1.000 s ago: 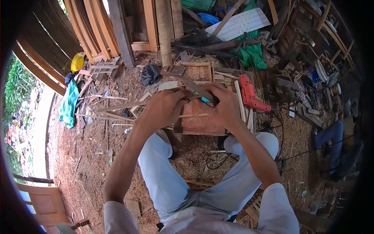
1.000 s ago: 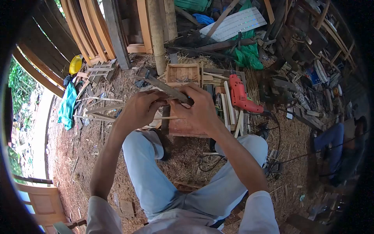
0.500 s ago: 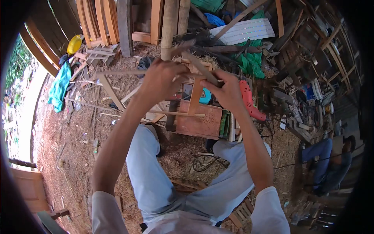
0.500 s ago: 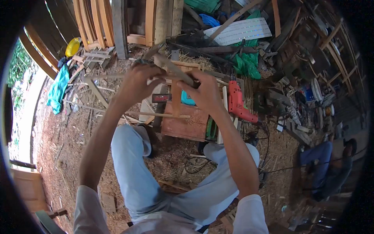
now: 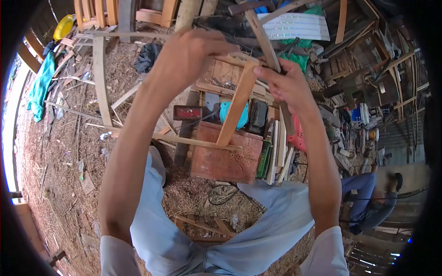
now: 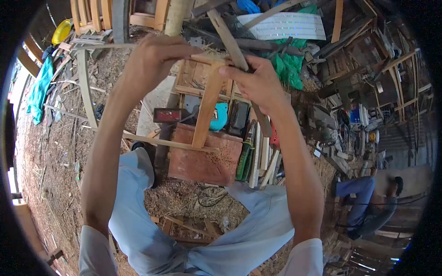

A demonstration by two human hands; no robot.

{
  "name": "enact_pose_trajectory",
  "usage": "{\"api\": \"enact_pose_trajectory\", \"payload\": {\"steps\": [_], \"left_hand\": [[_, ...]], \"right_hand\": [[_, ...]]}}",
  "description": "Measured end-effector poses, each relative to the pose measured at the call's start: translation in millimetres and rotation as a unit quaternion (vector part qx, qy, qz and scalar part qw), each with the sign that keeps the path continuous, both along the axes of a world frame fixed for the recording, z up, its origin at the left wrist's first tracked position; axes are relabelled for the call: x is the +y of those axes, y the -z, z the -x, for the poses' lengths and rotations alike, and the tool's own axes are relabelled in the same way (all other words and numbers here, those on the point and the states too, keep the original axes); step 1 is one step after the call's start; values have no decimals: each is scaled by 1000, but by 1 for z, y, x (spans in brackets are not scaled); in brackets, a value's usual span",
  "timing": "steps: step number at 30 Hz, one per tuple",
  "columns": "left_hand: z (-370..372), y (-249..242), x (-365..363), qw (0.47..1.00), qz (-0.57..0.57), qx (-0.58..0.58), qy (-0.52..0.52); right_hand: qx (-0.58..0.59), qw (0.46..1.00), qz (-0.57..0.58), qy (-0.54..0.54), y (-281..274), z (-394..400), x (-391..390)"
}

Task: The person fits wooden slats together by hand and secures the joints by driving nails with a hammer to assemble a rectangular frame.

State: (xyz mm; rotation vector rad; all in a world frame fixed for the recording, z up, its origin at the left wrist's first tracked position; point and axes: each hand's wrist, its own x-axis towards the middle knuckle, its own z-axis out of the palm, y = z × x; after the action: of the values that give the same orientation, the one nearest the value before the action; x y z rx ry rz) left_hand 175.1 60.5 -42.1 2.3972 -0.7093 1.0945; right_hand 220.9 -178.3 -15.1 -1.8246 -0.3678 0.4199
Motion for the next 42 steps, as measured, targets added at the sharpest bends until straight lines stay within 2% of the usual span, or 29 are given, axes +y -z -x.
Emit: {"api": "enact_pose_trajectory", "payload": {"steps": [5,7,8,11,14,21,23,30,34,42], "left_hand": [[-12,11,5,999,11,38,10],[-9,1,3,996,55,51,50],[2,-10,-2,992,39,122,1],[-7,-6,-1,986,61,153,5],[-8,-5,-3,993,46,112,12],[-9,-8,-3,993,40,113,12],[-10,-9,-2,981,101,166,19],[-8,-14,-4,979,106,172,35],[-8,-15,-6,976,92,195,6],[-3,-16,-7,979,70,192,-8]], "right_hand": [[3,1000,20,0,3,-8,1],[-17,999,37,4,7,-8,4],[-31,999,37,3,8,-10,4],[-52,997,52,3,5,-10,0],[-52,997,62,2,4,-10,0],[-63,994,91,-4,-2,-11,-2],[-67,994,87,-15,-3,-11,-3],[-87,989,118,-31,-6,-11,-6],[-106,984,137,-30,-4,-11,-5],[-111,987,116,-19,-1,-7,-3]]}}
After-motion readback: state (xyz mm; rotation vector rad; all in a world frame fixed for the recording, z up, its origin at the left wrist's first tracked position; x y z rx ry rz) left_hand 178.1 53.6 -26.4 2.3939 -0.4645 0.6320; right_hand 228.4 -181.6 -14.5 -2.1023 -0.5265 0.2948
